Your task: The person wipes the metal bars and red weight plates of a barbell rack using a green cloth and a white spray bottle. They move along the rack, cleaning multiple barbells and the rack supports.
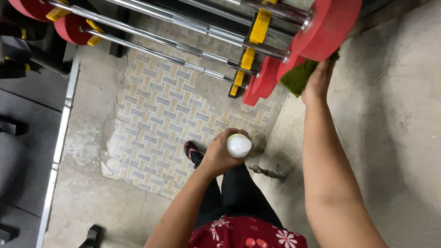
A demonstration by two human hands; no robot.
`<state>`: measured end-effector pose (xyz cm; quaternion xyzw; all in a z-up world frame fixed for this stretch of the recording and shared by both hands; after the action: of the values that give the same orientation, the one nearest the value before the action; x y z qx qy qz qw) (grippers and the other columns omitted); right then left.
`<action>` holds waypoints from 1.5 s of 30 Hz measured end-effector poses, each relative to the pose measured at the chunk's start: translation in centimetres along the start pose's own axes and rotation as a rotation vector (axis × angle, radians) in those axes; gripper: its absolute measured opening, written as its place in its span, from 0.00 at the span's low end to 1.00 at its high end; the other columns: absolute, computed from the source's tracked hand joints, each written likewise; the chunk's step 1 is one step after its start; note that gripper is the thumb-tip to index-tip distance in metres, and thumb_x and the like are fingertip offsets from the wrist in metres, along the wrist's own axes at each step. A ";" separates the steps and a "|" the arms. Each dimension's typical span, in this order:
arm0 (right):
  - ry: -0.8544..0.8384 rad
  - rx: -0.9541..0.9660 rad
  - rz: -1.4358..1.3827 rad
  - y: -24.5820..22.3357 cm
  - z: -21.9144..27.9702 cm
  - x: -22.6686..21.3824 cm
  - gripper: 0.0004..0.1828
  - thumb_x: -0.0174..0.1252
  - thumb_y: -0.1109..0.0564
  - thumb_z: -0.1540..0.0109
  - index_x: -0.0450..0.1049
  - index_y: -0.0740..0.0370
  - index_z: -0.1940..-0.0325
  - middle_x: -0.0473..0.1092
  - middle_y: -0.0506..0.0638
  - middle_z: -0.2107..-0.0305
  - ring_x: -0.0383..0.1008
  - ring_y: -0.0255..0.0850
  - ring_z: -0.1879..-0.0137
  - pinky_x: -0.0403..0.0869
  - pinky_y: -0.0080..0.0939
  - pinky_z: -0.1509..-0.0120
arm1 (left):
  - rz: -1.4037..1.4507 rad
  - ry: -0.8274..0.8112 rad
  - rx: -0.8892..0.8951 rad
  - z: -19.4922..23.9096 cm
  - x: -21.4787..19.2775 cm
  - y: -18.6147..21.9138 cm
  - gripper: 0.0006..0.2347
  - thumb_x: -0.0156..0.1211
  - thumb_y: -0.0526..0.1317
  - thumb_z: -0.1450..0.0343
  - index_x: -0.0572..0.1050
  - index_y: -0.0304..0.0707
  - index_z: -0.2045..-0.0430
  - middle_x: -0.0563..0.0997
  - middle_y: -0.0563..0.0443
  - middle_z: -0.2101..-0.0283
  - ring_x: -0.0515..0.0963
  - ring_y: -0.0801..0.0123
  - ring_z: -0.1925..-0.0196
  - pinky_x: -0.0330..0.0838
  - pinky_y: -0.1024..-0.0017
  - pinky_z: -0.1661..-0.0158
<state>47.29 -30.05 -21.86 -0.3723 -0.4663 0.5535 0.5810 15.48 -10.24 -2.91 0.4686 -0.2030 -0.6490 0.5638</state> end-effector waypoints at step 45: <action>-0.115 1.158 -0.455 10.6 37.8 16.3 0.30 0.45 0.40 0.34 0.69 0.61 0.35 0.71 0.55 0.40 0.70 0.52 0.35 0.66 0.56 0.29 | -0.124 0.030 -0.251 7.2 -9.7 -19.8 0.31 0.77 0.38 0.49 0.72 0.38 0.50 0.81 0.36 0.55 0.80 0.42 0.50 0.75 0.54 0.50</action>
<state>7.29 -15.94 -18.87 0.1419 -0.1888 0.5980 0.7659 -2.02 2.36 -11.41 0.4157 -0.0823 -0.6957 0.5800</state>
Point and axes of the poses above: each hand's wrist, its own z-axis away from the middle knuckle, its own x-axis out of the palm, y = z × x, the point moved 6 cm from there along -z, towards the middle knuckle
